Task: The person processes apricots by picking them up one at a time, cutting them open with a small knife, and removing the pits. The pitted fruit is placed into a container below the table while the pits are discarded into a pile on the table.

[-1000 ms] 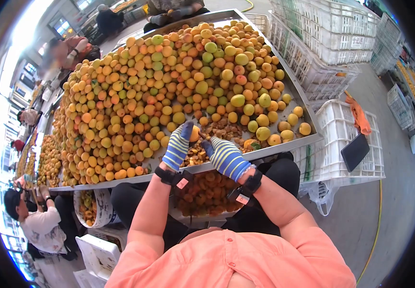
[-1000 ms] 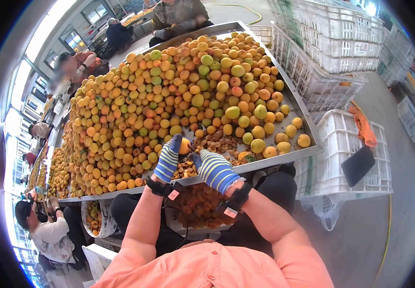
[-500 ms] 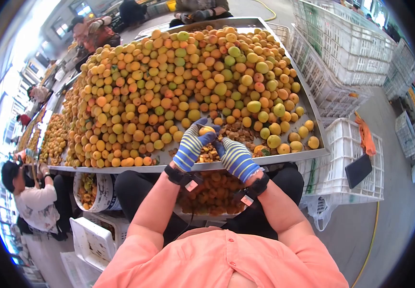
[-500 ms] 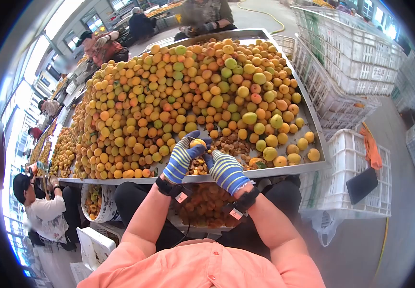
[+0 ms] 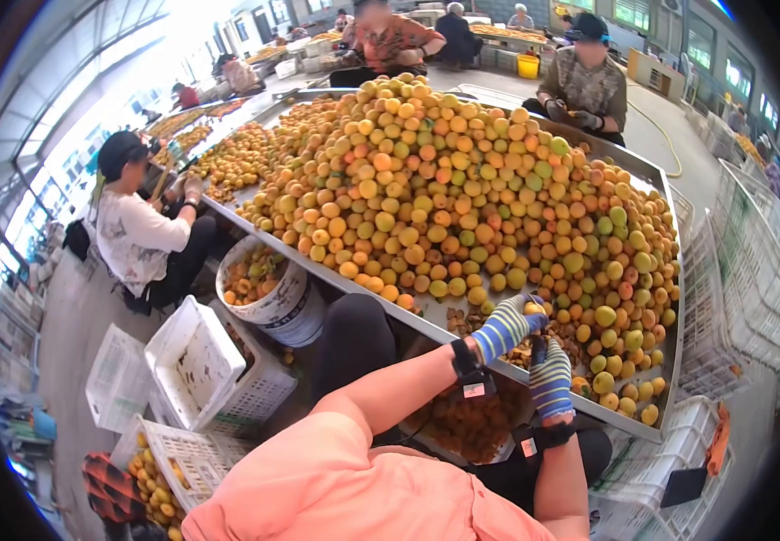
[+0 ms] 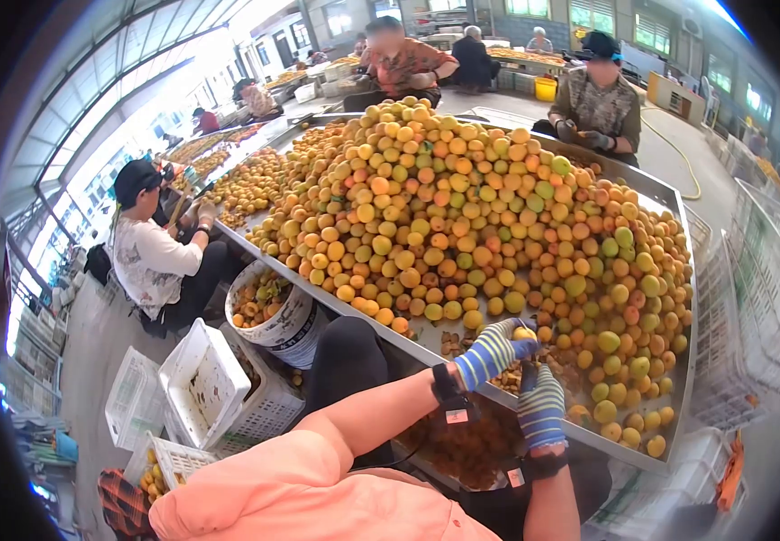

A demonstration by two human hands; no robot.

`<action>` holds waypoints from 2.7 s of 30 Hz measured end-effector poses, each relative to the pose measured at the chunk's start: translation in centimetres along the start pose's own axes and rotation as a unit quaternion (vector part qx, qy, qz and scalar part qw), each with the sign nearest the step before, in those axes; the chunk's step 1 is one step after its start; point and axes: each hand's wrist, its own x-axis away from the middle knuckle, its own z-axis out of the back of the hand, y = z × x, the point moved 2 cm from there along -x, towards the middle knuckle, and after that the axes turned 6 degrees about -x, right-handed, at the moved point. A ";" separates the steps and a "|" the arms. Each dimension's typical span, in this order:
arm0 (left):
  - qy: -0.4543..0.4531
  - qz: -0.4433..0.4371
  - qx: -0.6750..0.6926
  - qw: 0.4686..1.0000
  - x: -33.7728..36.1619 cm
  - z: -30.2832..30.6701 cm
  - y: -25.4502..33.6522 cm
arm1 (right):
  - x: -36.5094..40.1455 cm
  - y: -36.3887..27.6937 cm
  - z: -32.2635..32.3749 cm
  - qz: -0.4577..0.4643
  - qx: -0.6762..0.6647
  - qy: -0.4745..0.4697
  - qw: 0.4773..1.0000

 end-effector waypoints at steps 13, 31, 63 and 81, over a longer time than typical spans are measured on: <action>0.070 0.038 -0.020 0.997 0.0 -1.5 -0.3 | -0.4 -0.5 -0.4 -0.060 -0.219 -0.056 0.972; 0.027 0.197 0.401 0.894 -2.3 2.6 -3.4 | -1.6 8.3 -4.6 0.114 -0.119 -0.045 0.985; 0.053 0.180 0.355 0.916 0.2 -3.2 -2.1 | -2.8 2.5 2.9 -0.143 -0.527 0.119 0.829; -0.078 0.148 0.198 0.966 3.7 -8.2 0.8 | -3.0 2.5 6.2 -0.070 -0.615 0.266 0.739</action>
